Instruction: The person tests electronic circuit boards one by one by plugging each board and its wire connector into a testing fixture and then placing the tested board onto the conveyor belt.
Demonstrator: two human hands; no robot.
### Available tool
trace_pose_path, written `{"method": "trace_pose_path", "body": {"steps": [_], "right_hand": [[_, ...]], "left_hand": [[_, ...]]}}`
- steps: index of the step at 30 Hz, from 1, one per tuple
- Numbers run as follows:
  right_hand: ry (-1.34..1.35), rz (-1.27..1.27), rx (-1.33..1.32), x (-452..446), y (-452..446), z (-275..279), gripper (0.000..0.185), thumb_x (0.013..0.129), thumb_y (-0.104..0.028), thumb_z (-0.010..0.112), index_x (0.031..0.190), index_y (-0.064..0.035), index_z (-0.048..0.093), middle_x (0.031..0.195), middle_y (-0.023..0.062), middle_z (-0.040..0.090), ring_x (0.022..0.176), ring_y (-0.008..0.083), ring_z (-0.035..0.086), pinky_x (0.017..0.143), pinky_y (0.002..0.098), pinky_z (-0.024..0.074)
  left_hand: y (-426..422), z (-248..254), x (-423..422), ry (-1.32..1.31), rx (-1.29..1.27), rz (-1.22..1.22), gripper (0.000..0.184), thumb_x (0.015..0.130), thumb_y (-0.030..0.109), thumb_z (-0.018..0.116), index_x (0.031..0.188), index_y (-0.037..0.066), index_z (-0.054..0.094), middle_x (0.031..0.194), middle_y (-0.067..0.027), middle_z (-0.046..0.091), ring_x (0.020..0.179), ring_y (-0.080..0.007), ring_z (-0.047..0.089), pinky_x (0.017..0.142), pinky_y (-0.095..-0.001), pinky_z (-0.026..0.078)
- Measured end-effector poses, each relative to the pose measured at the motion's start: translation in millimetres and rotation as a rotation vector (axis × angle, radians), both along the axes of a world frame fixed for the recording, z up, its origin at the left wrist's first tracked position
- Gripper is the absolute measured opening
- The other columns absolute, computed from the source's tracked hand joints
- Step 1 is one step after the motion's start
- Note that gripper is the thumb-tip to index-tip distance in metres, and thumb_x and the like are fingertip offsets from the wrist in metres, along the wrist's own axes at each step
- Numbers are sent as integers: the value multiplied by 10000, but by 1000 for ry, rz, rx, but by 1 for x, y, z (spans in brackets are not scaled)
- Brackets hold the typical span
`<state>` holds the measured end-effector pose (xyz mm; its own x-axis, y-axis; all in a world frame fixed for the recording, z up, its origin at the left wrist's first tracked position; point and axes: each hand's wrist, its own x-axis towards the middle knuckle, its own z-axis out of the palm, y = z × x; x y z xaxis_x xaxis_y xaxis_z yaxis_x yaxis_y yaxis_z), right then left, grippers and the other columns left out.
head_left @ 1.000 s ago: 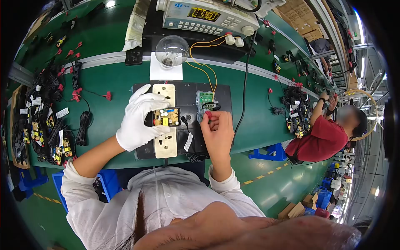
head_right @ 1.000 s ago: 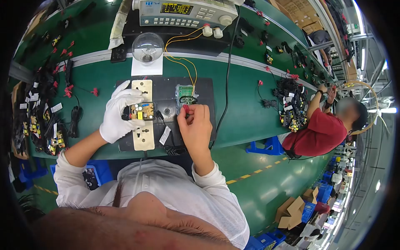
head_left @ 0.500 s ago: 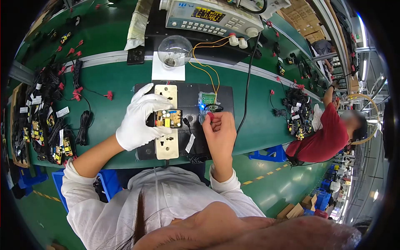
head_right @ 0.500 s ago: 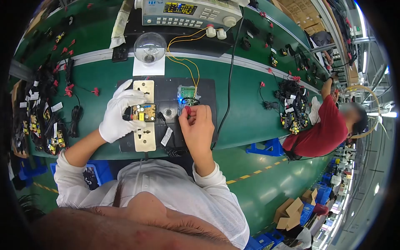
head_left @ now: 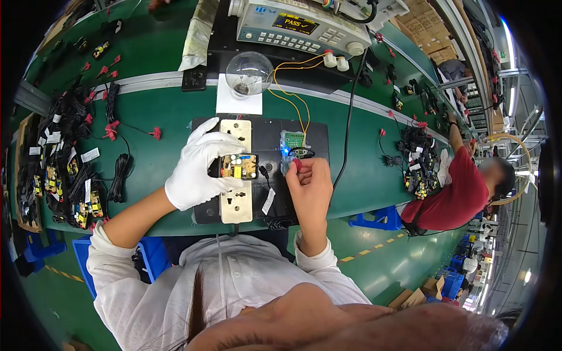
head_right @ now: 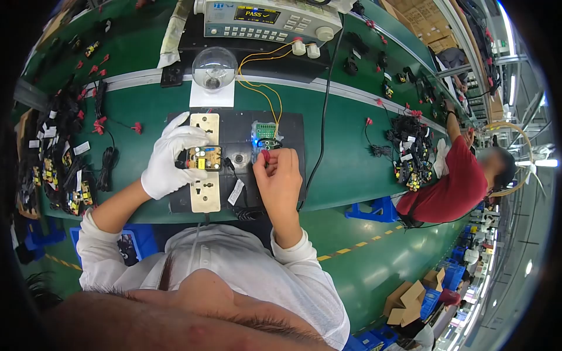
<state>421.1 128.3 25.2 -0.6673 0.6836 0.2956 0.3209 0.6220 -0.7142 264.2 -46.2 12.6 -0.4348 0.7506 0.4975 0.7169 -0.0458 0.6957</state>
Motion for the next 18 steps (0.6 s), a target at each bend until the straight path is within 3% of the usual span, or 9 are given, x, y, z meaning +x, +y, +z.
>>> {"method": "trace_pose_path", "body": {"steps": [4,7,9,11,13,15,16,17,18], "right_hand": [[-13,32,-36,3,6,0,155,811,-66,726,850,-8,587,737,47,580,597,96,549,554,215,466],[-31,70,-255,15,18,5,187,839,-59,707,992,5,622,772,57,598,651,111,577,612,233,479],[-42,-52,51,22,10,23,200,857,-47,685,1035,13,615,842,76,601,726,132,586,659,255,478],[119,-115,203,29,3,22,195,870,-44,664,1045,18,606,901,96,591,793,153,587,695,265,470],[196,72,158,53,-6,13,144,889,-30,620,1023,20,603,839,96,618,705,174,601,642,263,478],[99,567,-45,65,-22,14,98,905,-37,590,987,17,598,788,103,657,627,185,617,599,269,492],[9,642,-101,62,-35,15,95,913,-47,574,980,17,596,755,107,666,599,189,625,579,275,498],[-87,713,-155,60,-47,17,97,921,-57,558,972,17,594,723,112,675,571,194,634,558,281,504],[-33,710,-257,62,-52,2,255,894,-167,634,1070,14,597,815,148,670,679,277,649,615,336,499]], "left_hand": [[0,0,1,4,-7,0,551,568,229,873,1050,92,641,1053,-88,654,1082,-254,594,1120,-482,303],[-2,0,0,57,22,23,530,604,290,855,1050,73,667,1069,-113,657,1092,-285,587,1093,-455,337],[-5,5,2,110,-15,69,558,617,317,845,1079,59,668,1056,-116,660,1088,-328,580,1056,-430,367],[-3,10,9,250,-32,160,537,592,338,851,1022,79,662,970,-93,659,997,-291,603,994,-415,401],[0,29,24,338,20,239,494,589,348,844,971,101,652,863,-69,639,887,-258,615,922,-398,430],[1,42,39,377,44,251,490,594,374,821,962,101,647,797,-66,618,819,-262,616,812,-389,441],[2,49,51,299,4,262,436,568,291,839,924,105,667,823,-65,631,825,-255,621,810,-383,463],[4,54,61,335,71,294,405,587,307,832,888,102,655,783,-59,616,772,-250,621,774,-368,467],[3,65,69,329,15,288,404,601,317,827,889,99,648,762,-57,609,762,-248,621,767,-360,468]]}}
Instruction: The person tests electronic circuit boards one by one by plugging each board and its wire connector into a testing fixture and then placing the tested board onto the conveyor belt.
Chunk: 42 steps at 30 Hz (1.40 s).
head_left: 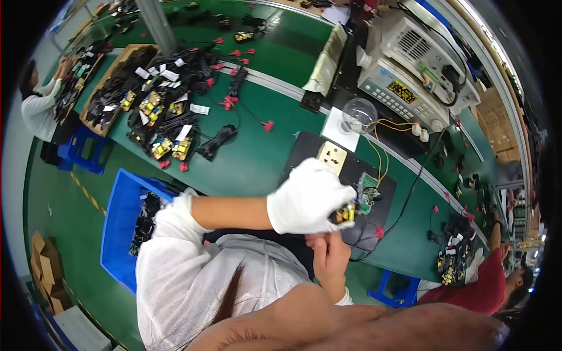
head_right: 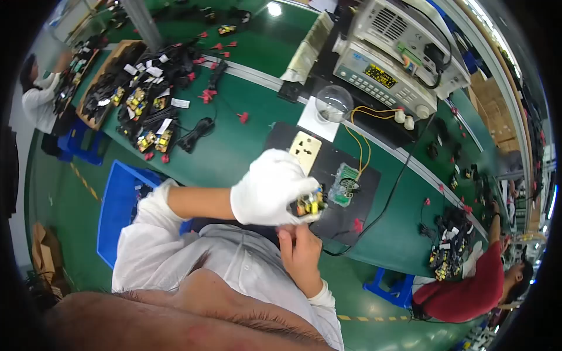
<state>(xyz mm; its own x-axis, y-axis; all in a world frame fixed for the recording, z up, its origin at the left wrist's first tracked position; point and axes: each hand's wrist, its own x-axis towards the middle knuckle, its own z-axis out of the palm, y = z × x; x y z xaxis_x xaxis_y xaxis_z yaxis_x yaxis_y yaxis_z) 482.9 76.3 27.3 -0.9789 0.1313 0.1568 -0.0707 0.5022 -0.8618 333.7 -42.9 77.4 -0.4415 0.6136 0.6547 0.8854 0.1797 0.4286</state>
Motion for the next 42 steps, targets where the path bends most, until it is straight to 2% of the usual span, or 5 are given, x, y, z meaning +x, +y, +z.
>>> {"method": "trace_pose_path", "body": {"steps": [6,13,21,36,42], "right_hand": [[475,-152,-399,-7,-26,-16,881,930,-390,594,1421,73,29,1388,341,368,1260,386,436,1081,467,310],[651,-399,-828,15,-1,0,669,968,-509,413,1376,15,334,1204,258,546,982,340,616,859,468,539],[625,-477,-279,49,212,96,596,1013,-388,377,1406,59,345,1353,212,491,1099,264,587,813,319,527],[324,-461,142,-177,409,-38,438,998,-314,523,1257,39,547,1181,79,603,1092,153,533,975,278,386],[-42,-640,873,-183,372,-86,491,970,-453,460,1279,-89,572,1309,194,551,1281,377,450,1029,554,336]], "left_hand": [[8,-4,36,299,272,156,384,629,343,799,869,98,628,699,-21,525,733,-253,586,734,-421,491],[-11,6,32,228,231,-11,243,618,182,695,835,105,617,713,-27,536,688,-212,557,691,-372,486],[-215,-20,-70,390,-408,1327,449,753,203,726,1130,14,573,1165,-180,606,976,-338,607,810,-421,493],[-314,-16,-142,-515,-301,1145,491,746,392,720,1027,4,615,1003,-232,666,916,-355,662,840,-401,510],[-276,-4,-130,-259,-441,1321,413,789,312,668,1066,37,535,971,-247,656,948,-417,634,838,-448,496]]}}
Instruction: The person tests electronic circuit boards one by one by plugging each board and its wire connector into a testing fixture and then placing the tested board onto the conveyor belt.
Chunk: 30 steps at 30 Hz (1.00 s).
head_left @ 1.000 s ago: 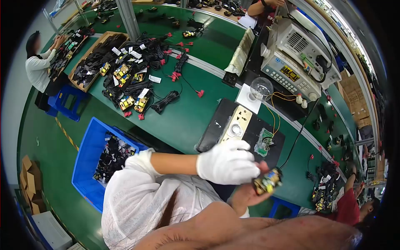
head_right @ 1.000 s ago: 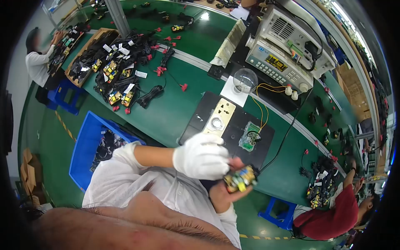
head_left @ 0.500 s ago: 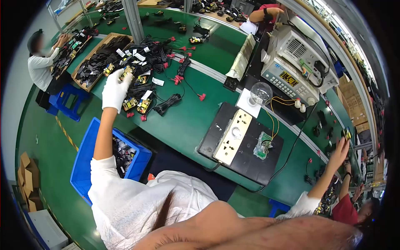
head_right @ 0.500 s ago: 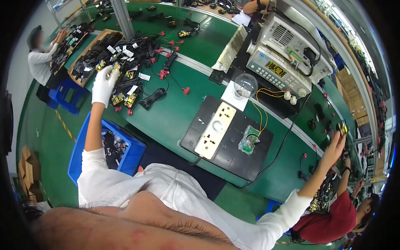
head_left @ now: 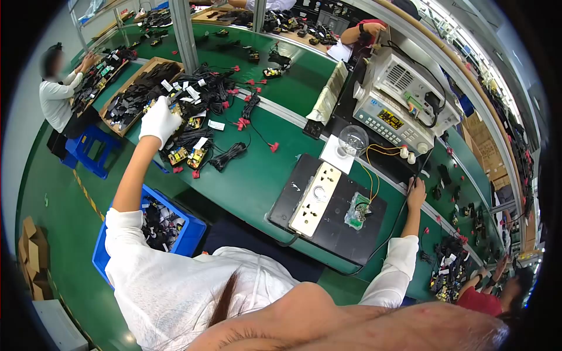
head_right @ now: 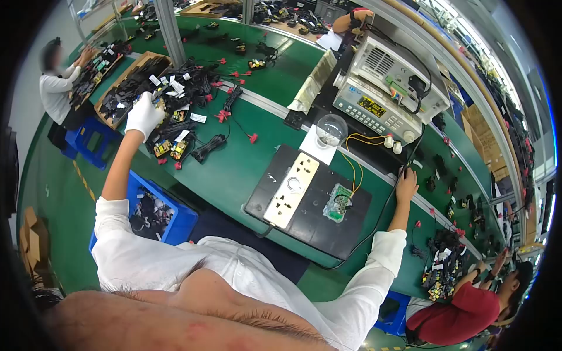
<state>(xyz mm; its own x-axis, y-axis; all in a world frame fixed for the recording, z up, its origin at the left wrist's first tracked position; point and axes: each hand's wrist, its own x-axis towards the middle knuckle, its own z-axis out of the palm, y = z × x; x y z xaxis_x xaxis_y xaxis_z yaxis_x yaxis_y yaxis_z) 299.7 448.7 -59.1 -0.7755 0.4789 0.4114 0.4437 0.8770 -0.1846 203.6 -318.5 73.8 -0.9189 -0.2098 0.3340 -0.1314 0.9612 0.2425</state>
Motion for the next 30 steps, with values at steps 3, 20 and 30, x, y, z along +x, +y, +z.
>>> {"method": "trace_pose_path", "body": {"steps": [3,20,30], "right_hand": [[-18,-21,-71,12,-16,18,490,985,-433,423,1246,-51,582,1219,205,590,1193,394,501,987,540,375],[230,1062,-956,82,-237,153,1144,588,-429,885,1470,-26,279,1423,164,435,1330,289,411,1097,424,318],[-10,1028,-1556,149,-275,110,256,996,-101,485,1198,48,535,706,50,585,585,121,565,650,291,497]], "left_hand": [[2,4,-8,185,139,-95,421,800,250,659,1132,25,529,906,-212,671,879,-354,671,765,-422,518],[181,145,91,-95,1868,-1332,650,858,23,674,1421,31,349,1214,-178,539,932,-243,662,764,-286,542],[224,95,95,-115,1732,-1236,826,744,205,825,1402,16,363,1328,-175,507,1011,-245,635,889,-353,550]]}}
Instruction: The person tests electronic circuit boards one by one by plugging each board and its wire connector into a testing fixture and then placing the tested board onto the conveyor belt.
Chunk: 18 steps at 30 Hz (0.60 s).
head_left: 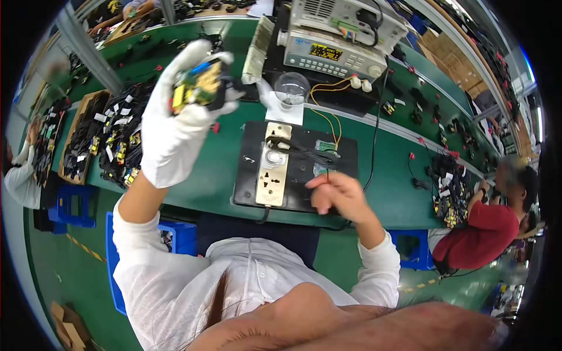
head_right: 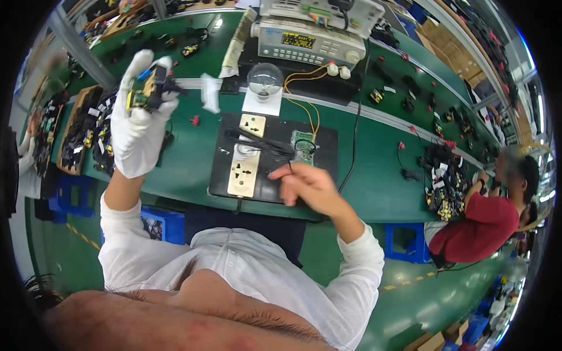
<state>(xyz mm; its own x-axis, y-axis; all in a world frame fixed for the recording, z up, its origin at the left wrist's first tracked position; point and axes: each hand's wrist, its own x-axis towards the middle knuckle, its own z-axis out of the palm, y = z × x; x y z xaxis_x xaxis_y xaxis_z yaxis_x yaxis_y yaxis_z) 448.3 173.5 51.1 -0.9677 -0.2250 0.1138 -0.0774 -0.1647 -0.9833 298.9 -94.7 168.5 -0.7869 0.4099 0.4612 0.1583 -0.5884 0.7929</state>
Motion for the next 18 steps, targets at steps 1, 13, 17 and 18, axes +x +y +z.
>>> {"method": "trace_pose_path", "body": {"steps": [1,13,17,18], "right_hand": [[8,-81,-105,12,18,-5,256,994,-90,481,1214,28,540,730,64,607,581,116,568,638,279,495],[289,-769,-265,54,71,14,392,1005,-287,483,1266,6,492,850,29,523,746,144,511,705,338,441],[296,-784,-201,55,71,19,410,1023,-274,446,1297,30,466,858,33,517,747,146,501,674,311,440],[296,-792,-191,55,72,19,410,1023,-274,446,1297,30,466,858,33,517,747,146,501,674,311,440]], "left_hand": [[-2,-10,-3,6,-85,93,826,739,199,828,1399,15,367,1325,-169,513,1019,-245,630,887,-354,548],[46,-150,1,806,-875,273,631,685,263,821,1211,38,555,1200,-134,610,1225,-364,490,1095,-467,320],[49,-146,5,842,-864,337,612,656,189,845,1176,50,555,1141,-125,629,1179,-307,527,1125,-490,268],[49,-139,5,823,-877,307,588,643,179,851,1146,52,574,1116,-114,636,1156,-273,552,1138,-485,255]]}}
